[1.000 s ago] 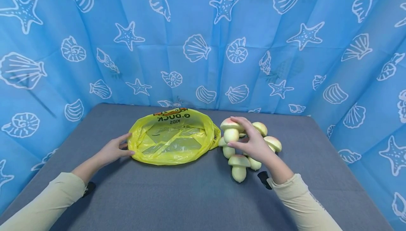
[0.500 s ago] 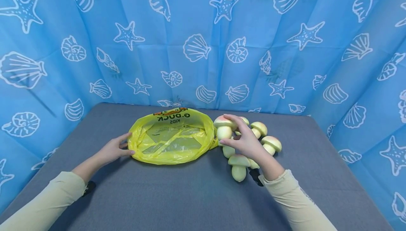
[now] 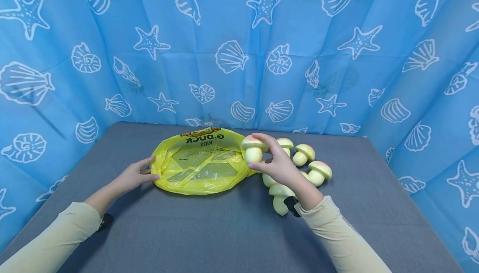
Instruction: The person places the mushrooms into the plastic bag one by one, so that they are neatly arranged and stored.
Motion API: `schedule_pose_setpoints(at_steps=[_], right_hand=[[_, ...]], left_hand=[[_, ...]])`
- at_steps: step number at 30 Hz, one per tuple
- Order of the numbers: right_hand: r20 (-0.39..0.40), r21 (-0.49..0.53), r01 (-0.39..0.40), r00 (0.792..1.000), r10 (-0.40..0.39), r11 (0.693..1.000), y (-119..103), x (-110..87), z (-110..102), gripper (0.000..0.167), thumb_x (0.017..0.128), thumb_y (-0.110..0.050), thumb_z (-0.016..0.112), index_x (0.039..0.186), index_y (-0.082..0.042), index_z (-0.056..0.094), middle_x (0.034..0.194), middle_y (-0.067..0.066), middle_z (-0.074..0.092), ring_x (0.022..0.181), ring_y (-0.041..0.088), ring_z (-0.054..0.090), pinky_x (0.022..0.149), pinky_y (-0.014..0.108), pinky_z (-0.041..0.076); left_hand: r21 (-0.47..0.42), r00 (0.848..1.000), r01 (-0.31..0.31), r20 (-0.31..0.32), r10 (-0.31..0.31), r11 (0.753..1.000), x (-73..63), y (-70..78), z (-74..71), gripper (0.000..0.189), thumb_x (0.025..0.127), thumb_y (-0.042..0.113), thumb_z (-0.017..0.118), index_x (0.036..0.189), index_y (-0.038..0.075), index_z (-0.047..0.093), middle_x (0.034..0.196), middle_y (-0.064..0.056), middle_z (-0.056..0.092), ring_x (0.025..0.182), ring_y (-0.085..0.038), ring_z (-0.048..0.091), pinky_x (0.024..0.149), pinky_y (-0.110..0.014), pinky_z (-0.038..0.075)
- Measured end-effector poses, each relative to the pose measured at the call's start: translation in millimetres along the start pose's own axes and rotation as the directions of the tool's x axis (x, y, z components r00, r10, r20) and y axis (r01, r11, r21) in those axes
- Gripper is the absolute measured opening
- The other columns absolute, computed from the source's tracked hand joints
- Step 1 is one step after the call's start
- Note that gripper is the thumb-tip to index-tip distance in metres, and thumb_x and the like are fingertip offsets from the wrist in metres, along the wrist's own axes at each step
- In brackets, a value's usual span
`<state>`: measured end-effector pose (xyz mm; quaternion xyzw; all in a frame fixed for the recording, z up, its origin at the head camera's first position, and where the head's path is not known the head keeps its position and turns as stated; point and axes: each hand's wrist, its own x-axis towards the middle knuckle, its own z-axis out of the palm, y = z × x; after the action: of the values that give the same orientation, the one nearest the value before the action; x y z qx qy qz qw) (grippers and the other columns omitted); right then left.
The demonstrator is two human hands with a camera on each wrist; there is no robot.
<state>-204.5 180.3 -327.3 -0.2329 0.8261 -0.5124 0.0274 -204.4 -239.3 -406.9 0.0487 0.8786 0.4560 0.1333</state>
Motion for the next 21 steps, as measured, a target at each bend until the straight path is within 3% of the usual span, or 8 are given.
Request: schedule_pose_setpoints(at_steps=[6, 21], right_hand=[[0.018, 0.016, 0.014, 1.000, -0.015, 1.000, -3, 6.0, 6, 0.073, 0.085, 0.000, 0.073, 0.147, -0.004, 0.035, 0.147, 0.018, 0.037, 0.111, 0.036, 0.055, 0.077, 0.030, 0.055], [0.057, 0.034, 0.025, 0.998, -0.027, 0.999, -11, 20.4, 22, 0.073, 0.086, 0.000, 0.072, 0.148, -0.007, 0.034, 0.148, 0.017, 0.034, 0.120, 0.040, 0.050, 0.081, 0.036, 0.054]], left_hand=[[-0.026, 1.000, 0.000, 0.005, 0.000, 1.000, -0.3, 1.6, 0.0, 0.079, 0.095, 0.014, 0.064, 0.152, -0.007, 0.013, 0.155, -0.034, 0.010, 0.133, -0.049, 0.033, 0.102, -0.053, 0.041], [0.006, 1.000, 0.022, 0.000, -0.022, 1.000, 0.8, 2.7, -0.4, 0.083, 0.093, 0.014, 0.067, 0.152, -0.008, 0.013, 0.154, -0.034, 0.012, 0.132, -0.048, 0.035, 0.102, -0.054, 0.041]])
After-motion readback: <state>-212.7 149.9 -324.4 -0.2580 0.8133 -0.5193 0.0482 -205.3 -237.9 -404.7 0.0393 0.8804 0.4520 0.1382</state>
